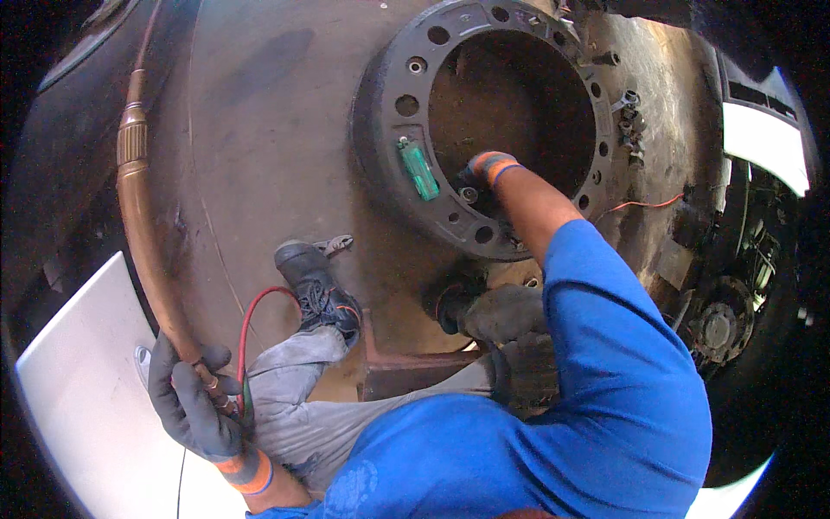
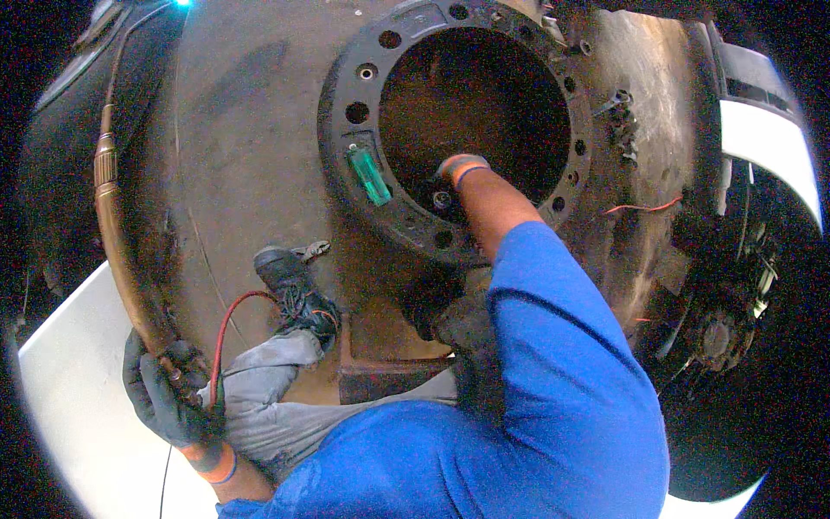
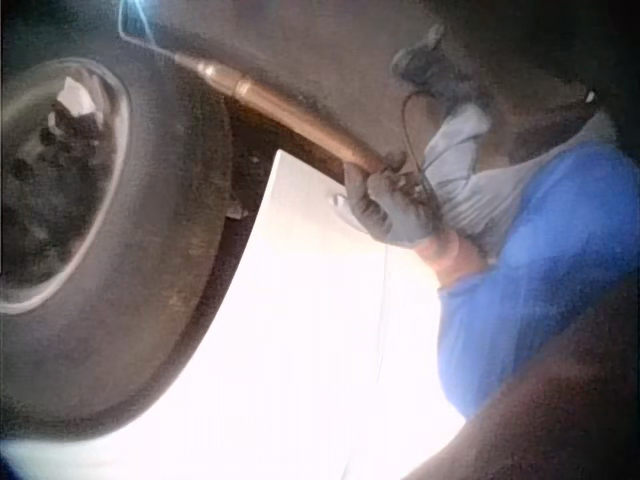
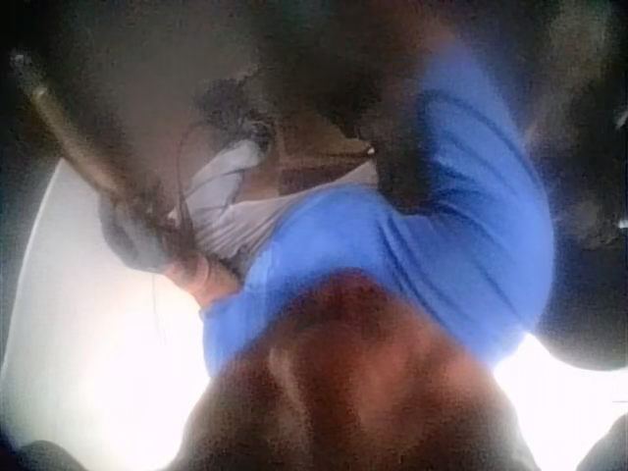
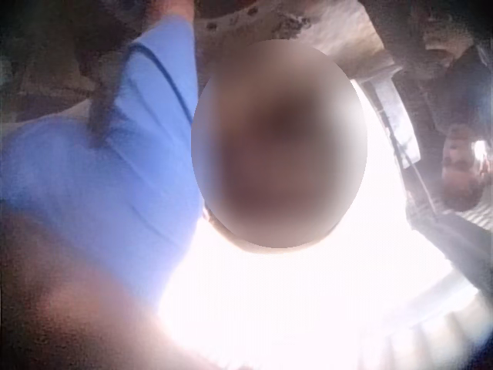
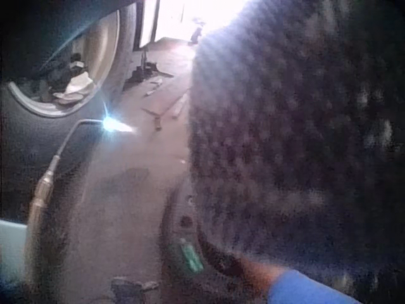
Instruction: The person sits on the floor and uses a welding torch to attach a small metal plate to a large circular metal component. They adjust the torch and feed a welding rod into the joint, creating bright sparks and molten metal.
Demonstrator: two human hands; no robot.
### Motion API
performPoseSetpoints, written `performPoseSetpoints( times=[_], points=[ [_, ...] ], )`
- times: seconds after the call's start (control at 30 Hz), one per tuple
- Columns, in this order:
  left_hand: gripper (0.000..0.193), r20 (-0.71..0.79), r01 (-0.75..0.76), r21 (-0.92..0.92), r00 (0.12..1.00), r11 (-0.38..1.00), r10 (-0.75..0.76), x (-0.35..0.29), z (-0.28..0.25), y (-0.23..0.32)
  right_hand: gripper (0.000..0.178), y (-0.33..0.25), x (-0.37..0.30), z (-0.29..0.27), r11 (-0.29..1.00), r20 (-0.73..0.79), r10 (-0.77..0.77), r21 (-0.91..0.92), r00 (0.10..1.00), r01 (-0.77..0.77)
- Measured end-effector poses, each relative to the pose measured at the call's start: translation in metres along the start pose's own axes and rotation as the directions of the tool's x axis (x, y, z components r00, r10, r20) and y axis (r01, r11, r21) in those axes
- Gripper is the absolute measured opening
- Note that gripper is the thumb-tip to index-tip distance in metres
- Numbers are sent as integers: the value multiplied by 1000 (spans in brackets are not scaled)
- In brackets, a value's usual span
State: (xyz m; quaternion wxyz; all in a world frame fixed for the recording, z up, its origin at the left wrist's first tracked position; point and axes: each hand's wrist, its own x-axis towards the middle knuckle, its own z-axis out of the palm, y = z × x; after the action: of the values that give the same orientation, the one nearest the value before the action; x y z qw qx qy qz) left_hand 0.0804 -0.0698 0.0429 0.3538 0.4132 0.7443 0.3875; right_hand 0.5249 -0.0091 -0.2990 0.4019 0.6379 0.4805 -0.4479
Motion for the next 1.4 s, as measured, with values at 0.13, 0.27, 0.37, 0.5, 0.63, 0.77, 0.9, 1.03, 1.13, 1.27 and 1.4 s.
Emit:
performPoseSetpoints(
  times=[0.13, 0.27, 0.37, 0.5, 0.63, 0.77, 0.9, 1.03, 1.13, 1.27, 1.4],
  points=[
    [33, -17, -29, -9, 999, 1000, 29, -1, 10, 5, 38, 2, -3, -11, 999, 4, 49, -13, 999, -49],
    [34, 71, -427, 231, 903, 874, 423, 1, -2, -19, 35, 14, -11, -4, 999, -123, 27, -22, 992, -30],
    [34, 29, -253, 114, 968, 961, 251, -6, -3, -4, 38, 11, -57, -28, 1000, -192, -18, -7, 981, 17],
    [34, 31, -127, 13, 992, 992, 126, -14, 2, 16, 44, 17, -106, -47, 966, -383, -33, 224, 923, 128],
    [33, 69, -118, -94, 990, 989, 124, -21, -2, 24, 45, 38, -148, -56, 775, -654, -66, 442, 753, 451],
    [32, 58, -114, -205, 990, 972, 128, -28, -9, 29, 38, 26, -286, -66, 687, -632, 22, 572, 775, 447],
    [33, 70, -161, -271, 980, 949, 187, -33, -10, 30, 34, 53, -314, -33, 454, -792, 0, 544, 610, 706],
    [35, 61, -195, -247, 974, 949, 216, -39, -14, 26, 34, 68, -359, -20, 432, -869, 84, 472, 487, 768],
    [37, 47, -133, -224, 988, 966, 147, -51, -18, 41, 32, 73, -399, -7, 290, -826, 53, 550, 560, 783],
    [40, 52, -194, -255, 975, 947, 214, -52, -18, 31, 33, 100, -363, 38, 386, -849, 65, 506, 524, 772],
    [39, 99, -180, -264, 972, 948, 213, -63, -24, 38, 30, 90, -336, 62, 252, -748, 100, 657, 656, 711]
  ],
)
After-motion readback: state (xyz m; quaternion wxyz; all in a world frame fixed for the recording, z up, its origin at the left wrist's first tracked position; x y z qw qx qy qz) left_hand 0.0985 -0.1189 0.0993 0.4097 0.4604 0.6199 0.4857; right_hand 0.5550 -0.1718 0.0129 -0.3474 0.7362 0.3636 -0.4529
